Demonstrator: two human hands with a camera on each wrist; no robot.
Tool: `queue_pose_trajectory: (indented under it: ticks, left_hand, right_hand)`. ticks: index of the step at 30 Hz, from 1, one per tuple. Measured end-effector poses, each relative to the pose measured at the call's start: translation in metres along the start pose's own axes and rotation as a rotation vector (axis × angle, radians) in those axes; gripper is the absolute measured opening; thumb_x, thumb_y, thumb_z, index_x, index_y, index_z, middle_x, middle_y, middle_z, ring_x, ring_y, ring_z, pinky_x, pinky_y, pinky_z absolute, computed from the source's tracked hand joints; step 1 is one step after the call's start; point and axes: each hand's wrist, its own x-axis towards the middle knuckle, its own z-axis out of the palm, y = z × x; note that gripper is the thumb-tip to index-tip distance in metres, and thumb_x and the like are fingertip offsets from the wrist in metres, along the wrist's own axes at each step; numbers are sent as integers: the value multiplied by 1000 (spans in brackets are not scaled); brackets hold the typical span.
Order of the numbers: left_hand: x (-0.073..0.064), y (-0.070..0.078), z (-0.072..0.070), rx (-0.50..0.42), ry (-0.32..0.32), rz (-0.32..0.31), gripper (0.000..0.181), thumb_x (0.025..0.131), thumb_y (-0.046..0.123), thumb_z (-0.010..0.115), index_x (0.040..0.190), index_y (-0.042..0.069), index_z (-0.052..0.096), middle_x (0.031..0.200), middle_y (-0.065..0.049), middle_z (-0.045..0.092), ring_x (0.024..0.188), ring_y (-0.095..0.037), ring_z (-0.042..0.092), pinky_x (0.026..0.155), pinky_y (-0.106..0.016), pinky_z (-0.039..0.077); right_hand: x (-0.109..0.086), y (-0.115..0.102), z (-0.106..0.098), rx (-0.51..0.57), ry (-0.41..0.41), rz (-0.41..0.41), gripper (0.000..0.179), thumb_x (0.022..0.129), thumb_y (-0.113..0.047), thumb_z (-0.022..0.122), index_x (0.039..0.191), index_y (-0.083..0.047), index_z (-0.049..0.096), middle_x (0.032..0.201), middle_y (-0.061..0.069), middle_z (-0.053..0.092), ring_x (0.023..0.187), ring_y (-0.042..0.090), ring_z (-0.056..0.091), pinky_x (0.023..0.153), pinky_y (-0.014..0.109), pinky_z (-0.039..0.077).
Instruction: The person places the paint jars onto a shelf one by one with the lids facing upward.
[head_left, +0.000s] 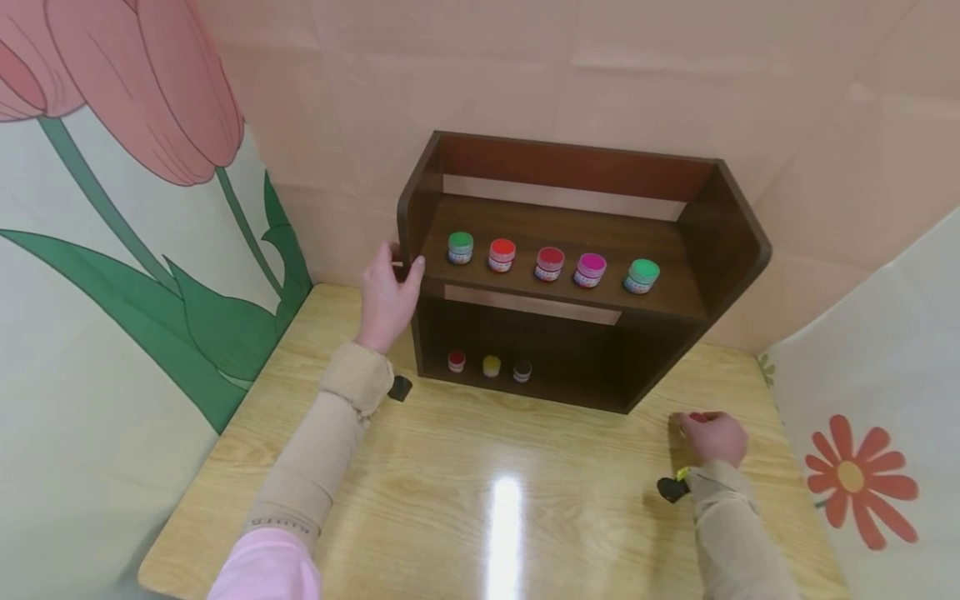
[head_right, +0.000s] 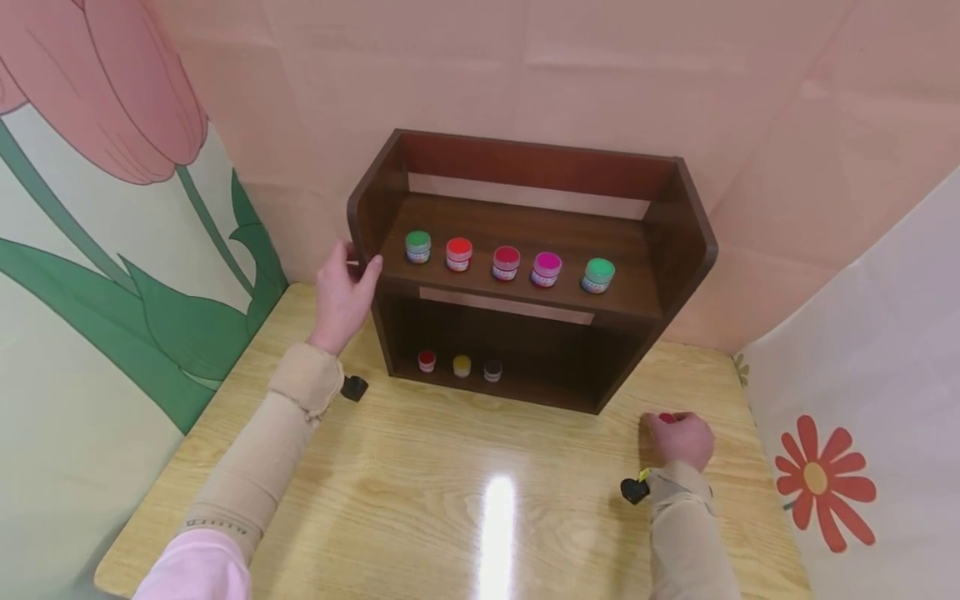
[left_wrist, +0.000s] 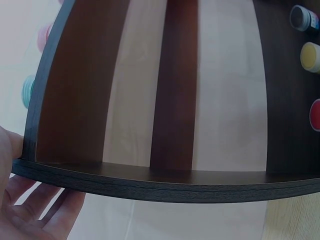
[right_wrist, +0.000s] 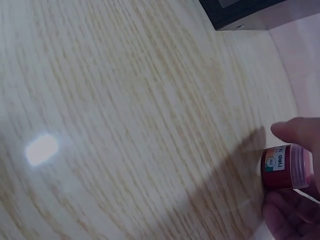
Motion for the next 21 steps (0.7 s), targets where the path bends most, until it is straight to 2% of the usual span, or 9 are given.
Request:
queue_pose_trajectory:
  ticks: [4, 13, 21]
  left_hand:
    - [0, 1, 0, -5, -2, 1, 26, 100, 20, 66, 110, -2, 57, 101, -16, 63, 89, -30, 67, 76, -42, 56]
    - [-1, 0, 0, -6, 4, 3, 25, 99, 19, 67, 109, -2, 57, 100, -16, 64, 89, -30, 67, 76, -42, 56]
    - [0, -2, 1, -3, 6, 9, 24, 99, 18, 67, 109, -2, 57, 99, -16, 64, 88, -30, 67, 75, -42, 56]
  right_hand:
    - [3, 4, 3, 0, 10, 6, 53, 84, -45, 75, 104, 4, 73, 103, 25, 70, 93, 43, 61, 74, 46, 45]
    - [5, 7, 6, 18, 12, 44, 55, 83, -44, 76, 105, 6, 73, 102, 26, 70, 91, 43, 61, 72, 45, 43]
    - [4, 8, 5, 40, 4, 42, 50, 84, -42, 77, 106, 3, 75, 105, 23, 71, 97, 40, 61, 79, 44, 43]
